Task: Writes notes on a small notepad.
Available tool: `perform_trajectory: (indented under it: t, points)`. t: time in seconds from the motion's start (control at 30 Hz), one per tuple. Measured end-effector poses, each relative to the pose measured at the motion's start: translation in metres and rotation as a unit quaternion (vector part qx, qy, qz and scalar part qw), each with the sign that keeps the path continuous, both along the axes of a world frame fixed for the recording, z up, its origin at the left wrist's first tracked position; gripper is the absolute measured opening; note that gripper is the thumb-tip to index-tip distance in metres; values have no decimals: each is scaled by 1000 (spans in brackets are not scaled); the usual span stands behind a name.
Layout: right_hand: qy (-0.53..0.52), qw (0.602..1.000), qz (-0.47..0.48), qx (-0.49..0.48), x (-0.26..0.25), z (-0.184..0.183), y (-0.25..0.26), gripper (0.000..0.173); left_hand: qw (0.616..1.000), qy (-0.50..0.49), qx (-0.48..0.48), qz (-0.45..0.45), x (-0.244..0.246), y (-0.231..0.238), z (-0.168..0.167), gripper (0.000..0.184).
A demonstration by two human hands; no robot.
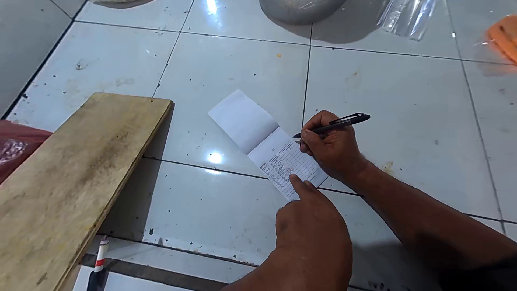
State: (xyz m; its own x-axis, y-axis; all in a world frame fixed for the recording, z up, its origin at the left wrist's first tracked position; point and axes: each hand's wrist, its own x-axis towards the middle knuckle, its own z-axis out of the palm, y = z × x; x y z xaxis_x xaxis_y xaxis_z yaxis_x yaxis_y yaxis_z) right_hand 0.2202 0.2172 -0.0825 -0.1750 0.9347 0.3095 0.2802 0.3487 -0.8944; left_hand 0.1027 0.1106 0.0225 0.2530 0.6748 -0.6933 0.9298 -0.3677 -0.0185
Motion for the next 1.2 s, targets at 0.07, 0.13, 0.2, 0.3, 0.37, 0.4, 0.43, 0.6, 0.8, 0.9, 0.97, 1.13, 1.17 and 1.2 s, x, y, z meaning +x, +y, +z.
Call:
perform_trajectory:
  t: [0.07, 0.13, 0.2, 0.3, 0.37, 0.4, 0.43, 0.6, 0.8, 0.9, 0.97, 1.13, 1.17, 1.2]
  points:
    - [2, 1000, 2, 5, 0, -1, 0, 5, 1000, 1, -19, 14, -1, 0, 0, 124]
    - [13, 1000, 4, 9, -1, -2, 0, 5, 999, 3, -41, 21, -2, 2, 1, 124]
    - [7, 1000, 0, 1, -1, -1, -2, 5, 998, 6, -51, 25, -3, 5, 3, 122]
    - [-14, 1000, -4, -4, -1, 0, -4, 5, 997, 8, -57, 45, -4, 9, 5, 119]
    - [-17, 1000, -1, -6, -1, 0, -5, 5, 997, 3, -49, 52, -5, 9, 4, 118]
    - [-16, 1000, 0, -2, -1, 0, -4, 5, 997, 2, -46, 54, -5, 9, 4, 118]
    - [-14, 1000, 0, 0, -2, -1, -4, 5, 998, 2, -42, 54, -5, 8, 3, 119]
    - [-15, 1000, -4, -2, -2, 0, -4, 4, 998, 7, -30, 51, -7, 11, 3, 120]
    - [0, 1000, -2, -5, -2, -1, -4, 4, 997, 3, -35, 71, -9, 15, 1, 123]
    - [1, 1000, -2, -2, -2, -2, -4, 4, 996, 1, -36, 77, -11, 16, -2, 125]
    - [-1, 1000, -1, -5, -2, -1, -4, 5, 996, -2, -38, 82, -11, 17, -3, 126]
    - [9, 1000, -3, -8, -3, -2, -4, 4, 995, -15, -27, 96, -12, 18, -8, 129]
    - [9, 1000, -4, -6, -3, -2, -4, 4, 995, -21, -26, 96, -12, 19, -9, 129]
    - [7, 1000, -5, -4, -3, -2, -4, 4, 995, -28, -25, 94, -13, 20, -10, 128]
